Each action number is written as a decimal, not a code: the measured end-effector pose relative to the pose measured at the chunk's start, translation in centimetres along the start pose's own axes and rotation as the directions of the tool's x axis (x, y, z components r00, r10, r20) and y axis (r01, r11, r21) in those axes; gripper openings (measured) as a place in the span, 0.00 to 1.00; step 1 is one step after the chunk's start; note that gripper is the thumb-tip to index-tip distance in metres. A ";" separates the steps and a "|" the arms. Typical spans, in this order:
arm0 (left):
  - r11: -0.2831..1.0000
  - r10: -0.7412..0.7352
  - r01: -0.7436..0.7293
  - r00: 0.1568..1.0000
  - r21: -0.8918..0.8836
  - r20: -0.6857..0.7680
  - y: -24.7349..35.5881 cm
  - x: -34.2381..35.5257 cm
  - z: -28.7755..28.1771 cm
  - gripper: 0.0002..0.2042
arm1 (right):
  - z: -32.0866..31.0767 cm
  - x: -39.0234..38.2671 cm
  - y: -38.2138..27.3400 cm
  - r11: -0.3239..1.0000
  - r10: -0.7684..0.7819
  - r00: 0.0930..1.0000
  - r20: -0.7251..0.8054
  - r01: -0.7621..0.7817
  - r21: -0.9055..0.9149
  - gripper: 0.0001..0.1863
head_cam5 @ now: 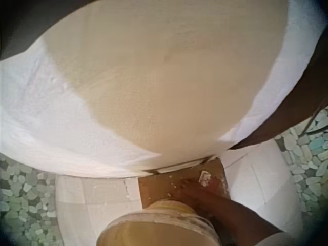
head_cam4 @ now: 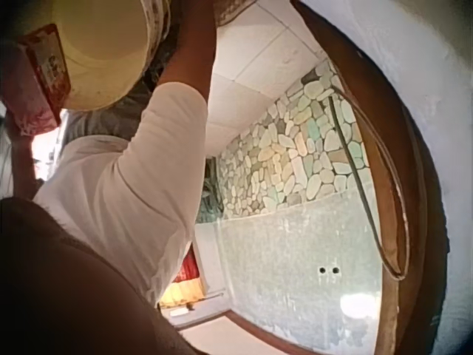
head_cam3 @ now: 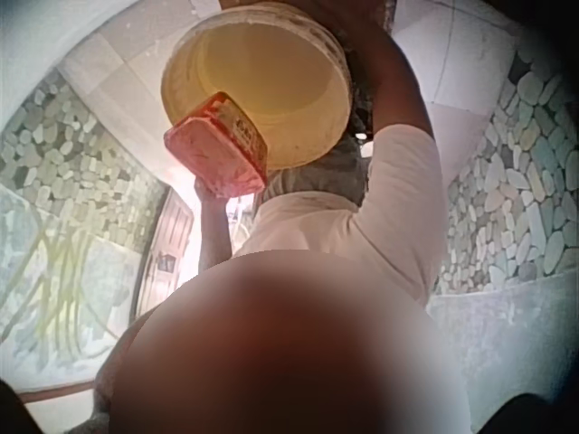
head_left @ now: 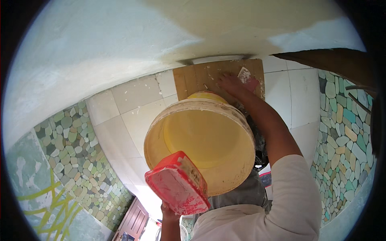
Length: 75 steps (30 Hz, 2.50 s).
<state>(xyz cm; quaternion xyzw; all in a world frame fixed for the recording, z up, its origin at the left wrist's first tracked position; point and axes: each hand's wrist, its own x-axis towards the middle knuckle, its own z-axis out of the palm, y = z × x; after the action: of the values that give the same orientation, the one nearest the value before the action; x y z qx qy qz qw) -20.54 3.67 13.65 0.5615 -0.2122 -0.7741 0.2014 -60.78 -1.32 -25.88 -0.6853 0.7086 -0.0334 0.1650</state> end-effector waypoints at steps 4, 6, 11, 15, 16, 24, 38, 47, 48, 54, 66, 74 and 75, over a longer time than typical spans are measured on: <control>0.994 -0.091 0.086 0.993 0.070 0.078 -1.0 1.6 0.2 0.48 | 0.3 -1.4 2.1 0.993 0.121 0.992 -0.034 -0.120 0.021 0.10; 0.989 -0.111 0.108 0.994 0.104 0.024 -0.1 2.5 2.8 0.48 | -2.6 -1.2 0.5 0.979 0.180 0.979 -0.100 -0.169 0.109 0.09; 0.991 -0.117 0.112 0.990 0.067 0.082 -0.2 4.6 3.8 0.43 | -11.6 -5.2 -1.6 0.686 0.499 0.863 -0.077 -0.340 0.643 0.08; 0.996 -0.086 0.082 0.987 0.033 0.137 -0.5 5.2 3.9 0.37 | -19.3 -11.5 -3.2 0.235 0.659 0.750 0.062 -0.284 0.930 0.12; 0.997 -0.082 0.080 0.986 0.024 0.145 -0.3 5.0 3.8 0.37 | -23.7 -12.9 -5.7 0.175 0.670 0.738 0.085 -0.268 0.947 0.12; 0.979 0.080 -0.125 0.962 0.159 0.261 0.5 4.0 2.6 0.34 | -36.8 -20.1 -22.4 0.241 0.526 0.847 0.074 -0.232 0.942 0.06; 0.832 0.361 -0.511 0.795 0.217 0.487 6.5 -2.6 0.9 0.45 | -39.3 -17.1 -37.1 0.901 0.127 0.946 -0.297 0.015 0.434 0.08; 0.849 0.373 -0.516 0.738 0.115 0.562 7.5 -4.6 0.1 0.42 | -41.2 -15.4 -40.3 0.929 0.175 0.920 -0.351 -0.036 0.368 0.11; 0.845 0.372 -0.522 0.734 0.122 0.568 7.7 -4.7 0.0 0.42 | -41.4 -15.2 -40.5 0.926 0.167 0.937 -0.307 -0.042 0.375 0.09; 0.819 0.425 -0.567 0.701 0.086 0.572 9.1 -5.3 0.2 0.38 | -42.6 -16.0 -41.6 0.892 0.125 0.960 -0.250 0.001 0.451 0.07; 0.763 0.481 -0.644 0.624 0.057 0.617 10.5 -6.2 2.2 0.42 | -46.7 -16.1 -41.2 0.896 0.175 0.917 -0.358 0.003 0.445 0.06; 0.670 0.554 -0.731 0.609 0.129 0.568 10.4 -6.4 3.1 0.44 | -46.2 -16.1 -40.8 0.737 0.247 0.932 -0.266 -0.002 0.676 0.06; 0.633 0.570 -0.763 0.575 0.134 0.587 10.5 -6.5 3.3 0.44 | -45.7 -16.2 -40.7 0.726 0.224 0.942 -0.250 0.010 0.688 0.07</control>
<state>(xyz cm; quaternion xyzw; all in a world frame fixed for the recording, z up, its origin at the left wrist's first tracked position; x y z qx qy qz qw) -21.04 -1.11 25.44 0.2466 -0.5979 -0.6962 0.3113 -34.39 4.01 31.42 -0.5201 0.7025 -0.3898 0.2900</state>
